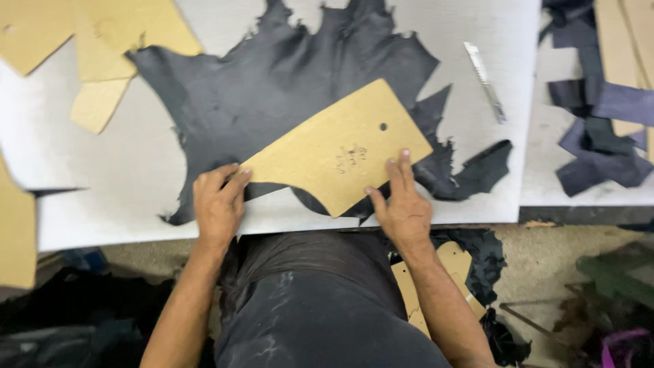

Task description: The person uses a utility knife to cut black leather pieces on a white table, following cardboard templates. They repeatedly place templates on the leather, cut around them, remove the templates, and set aside the cut leather pieces.

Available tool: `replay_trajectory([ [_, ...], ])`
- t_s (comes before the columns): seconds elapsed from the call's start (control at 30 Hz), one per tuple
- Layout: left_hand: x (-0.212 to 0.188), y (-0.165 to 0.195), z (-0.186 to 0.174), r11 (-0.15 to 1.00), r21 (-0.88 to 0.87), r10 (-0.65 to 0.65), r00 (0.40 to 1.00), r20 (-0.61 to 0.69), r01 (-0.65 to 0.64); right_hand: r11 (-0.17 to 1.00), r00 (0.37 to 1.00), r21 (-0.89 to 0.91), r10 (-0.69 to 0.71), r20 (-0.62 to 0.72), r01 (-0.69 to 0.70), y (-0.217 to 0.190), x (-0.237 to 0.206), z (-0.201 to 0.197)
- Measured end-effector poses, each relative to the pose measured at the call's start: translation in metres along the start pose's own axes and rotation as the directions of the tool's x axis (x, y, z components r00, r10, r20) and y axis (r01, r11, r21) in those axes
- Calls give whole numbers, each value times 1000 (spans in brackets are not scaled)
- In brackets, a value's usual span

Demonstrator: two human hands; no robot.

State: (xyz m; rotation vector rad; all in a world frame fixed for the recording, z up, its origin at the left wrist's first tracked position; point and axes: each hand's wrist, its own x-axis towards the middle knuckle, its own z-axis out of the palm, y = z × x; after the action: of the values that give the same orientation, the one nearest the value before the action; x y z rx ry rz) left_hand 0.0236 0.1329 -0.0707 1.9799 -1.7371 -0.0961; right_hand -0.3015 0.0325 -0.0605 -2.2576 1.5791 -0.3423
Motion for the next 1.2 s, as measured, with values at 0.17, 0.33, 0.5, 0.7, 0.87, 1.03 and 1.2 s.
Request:
replay_trajectory([
  [0.17,0,3,-5,998,-42,-50,998,-30,49,993,991,43,107,79,-111,-9,3,-2],
  [0.33,0,8,-6,998,8,-66,998,-24,66,1000,1000,26,-9,-15,9,-6,3,-1],
  [0.5,-1,6,-3,997,2,-76,997,-26,76,999,999,-17,-36,-21,35,-1,3,3],
  [0.7,-4,7,0,996,-3,-92,993,-80,92,1000,1000,-17,-18,17,18,-1,4,3],
  [0.87,-6,13,2,992,29,-120,990,-69,122,1000,997,-4,-9,79,9,3,6,5],
  [1.03,-10,17,7,989,51,-136,986,-93,141,999,997,-20,-24,77,25,6,6,4],
  [1.2,-13,23,12,982,68,-169,978,-121,178,998,996,6,-68,56,68,7,6,2],
])
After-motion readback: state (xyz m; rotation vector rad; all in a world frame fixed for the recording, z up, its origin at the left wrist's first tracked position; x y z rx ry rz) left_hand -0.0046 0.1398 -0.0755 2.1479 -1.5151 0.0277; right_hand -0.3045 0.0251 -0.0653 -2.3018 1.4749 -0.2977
